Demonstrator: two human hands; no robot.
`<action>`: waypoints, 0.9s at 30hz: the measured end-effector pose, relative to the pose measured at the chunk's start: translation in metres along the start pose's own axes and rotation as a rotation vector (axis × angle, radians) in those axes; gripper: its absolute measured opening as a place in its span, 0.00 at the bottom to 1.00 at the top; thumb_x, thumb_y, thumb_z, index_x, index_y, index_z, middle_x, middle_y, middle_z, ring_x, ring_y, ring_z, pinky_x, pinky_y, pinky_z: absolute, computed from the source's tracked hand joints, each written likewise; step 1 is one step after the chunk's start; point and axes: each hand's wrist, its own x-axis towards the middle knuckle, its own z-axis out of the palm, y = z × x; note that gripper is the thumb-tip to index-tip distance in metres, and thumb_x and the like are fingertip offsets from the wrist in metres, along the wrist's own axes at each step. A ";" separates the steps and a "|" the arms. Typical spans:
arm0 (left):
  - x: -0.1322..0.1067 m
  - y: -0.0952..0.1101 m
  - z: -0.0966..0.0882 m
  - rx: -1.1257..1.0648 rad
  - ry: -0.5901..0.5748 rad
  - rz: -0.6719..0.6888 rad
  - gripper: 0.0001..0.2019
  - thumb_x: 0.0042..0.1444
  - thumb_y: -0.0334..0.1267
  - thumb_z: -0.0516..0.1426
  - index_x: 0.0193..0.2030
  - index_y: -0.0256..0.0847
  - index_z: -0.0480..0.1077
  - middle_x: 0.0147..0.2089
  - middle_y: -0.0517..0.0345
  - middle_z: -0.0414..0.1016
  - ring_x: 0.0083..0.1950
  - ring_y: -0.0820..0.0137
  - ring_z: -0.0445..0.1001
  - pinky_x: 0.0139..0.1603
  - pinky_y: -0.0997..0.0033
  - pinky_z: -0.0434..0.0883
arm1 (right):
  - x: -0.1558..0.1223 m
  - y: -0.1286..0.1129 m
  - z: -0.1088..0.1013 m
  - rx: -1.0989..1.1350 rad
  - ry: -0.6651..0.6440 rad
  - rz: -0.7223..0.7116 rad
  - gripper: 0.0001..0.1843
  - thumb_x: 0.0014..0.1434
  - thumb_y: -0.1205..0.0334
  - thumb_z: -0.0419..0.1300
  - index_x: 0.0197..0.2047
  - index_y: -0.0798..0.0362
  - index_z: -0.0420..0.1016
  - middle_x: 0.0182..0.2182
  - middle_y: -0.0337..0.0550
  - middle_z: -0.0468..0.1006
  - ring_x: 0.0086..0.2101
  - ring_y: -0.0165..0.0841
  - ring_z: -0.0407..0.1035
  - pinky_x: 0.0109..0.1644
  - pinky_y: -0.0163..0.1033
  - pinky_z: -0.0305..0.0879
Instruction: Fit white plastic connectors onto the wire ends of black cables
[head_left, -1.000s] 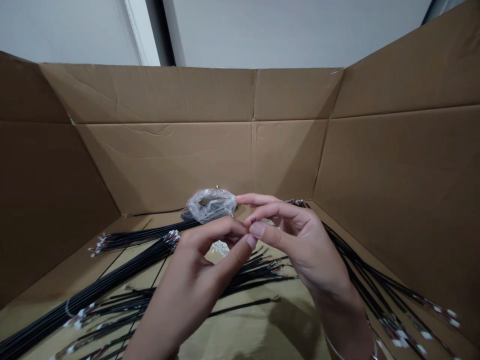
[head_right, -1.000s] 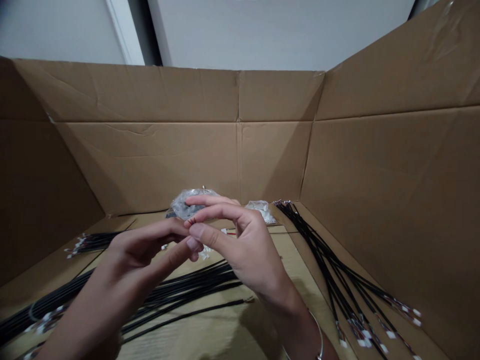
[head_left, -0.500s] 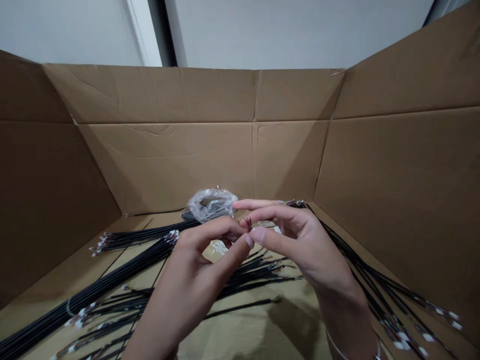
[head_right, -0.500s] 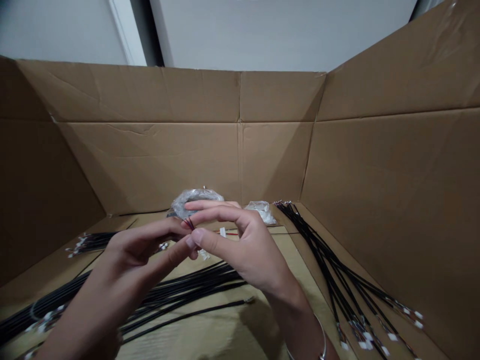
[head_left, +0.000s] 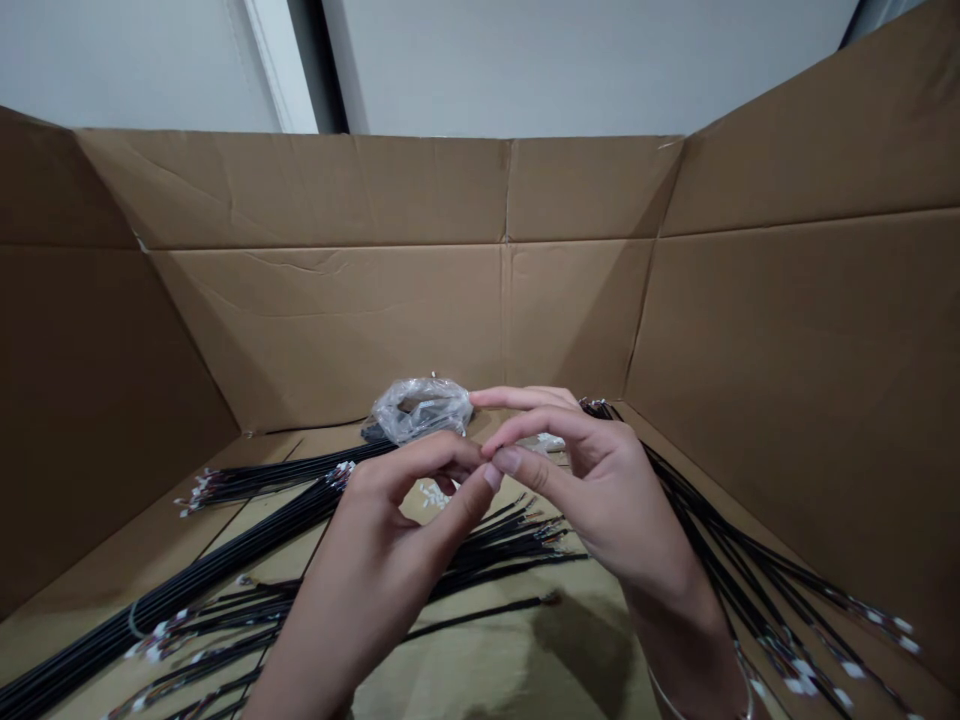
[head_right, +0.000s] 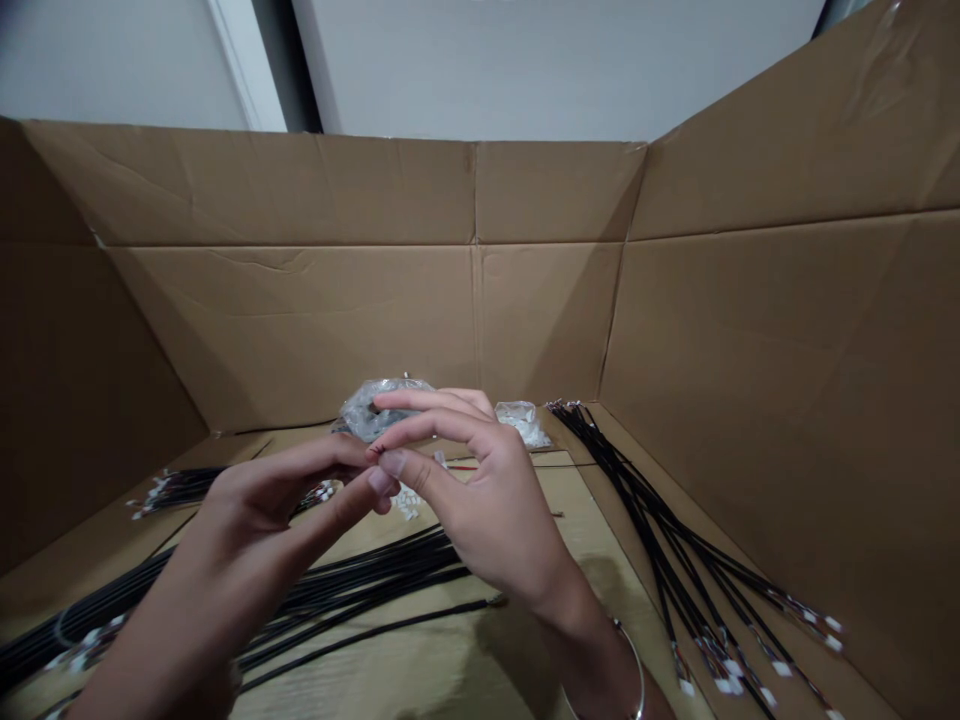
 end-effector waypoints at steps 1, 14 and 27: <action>0.000 0.000 0.000 0.000 0.000 -0.001 0.11 0.65 0.39 0.62 0.30 0.45 0.78 0.28 0.65 0.78 0.32 0.72 0.73 0.36 0.75 0.69 | 0.000 -0.001 0.001 -0.006 0.006 -0.006 0.07 0.63 0.64 0.72 0.34 0.41 0.87 0.52 0.37 0.88 0.57 0.42 0.75 0.66 0.54 0.65; -0.005 0.002 -0.004 0.017 -0.018 -0.012 0.12 0.67 0.42 0.62 0.30 0.47 0.78 0.30 0.67 0.80 0.33 0.73 0.75 0.37 0.76 0.69 | 0.000 0.005 -0.002 0.032 -0.009 0.007 0.05 0.62 0.62 0.73 0.35 0.41 0.86 0.54 0.37 0.87 0.59 0.43 0.74 0.68 0.57 0.62; -0.004 0.006 0.000 -0.011 -0.014 0.004 0.11 0.66 0.41 0.63 0.31 0.48 0.79 0.30 0.67 0.79 0.34 0.73 0.75 0.38 0.77 0.70 | 0.003 0.005 -0.004 0.294 -0.066 0.169 0.05 0.61 0.62 0.72 0.32 0.45 0.84 0.53 0.40 0.88 0.57 0.41 0.79 0.66 0.50 0.70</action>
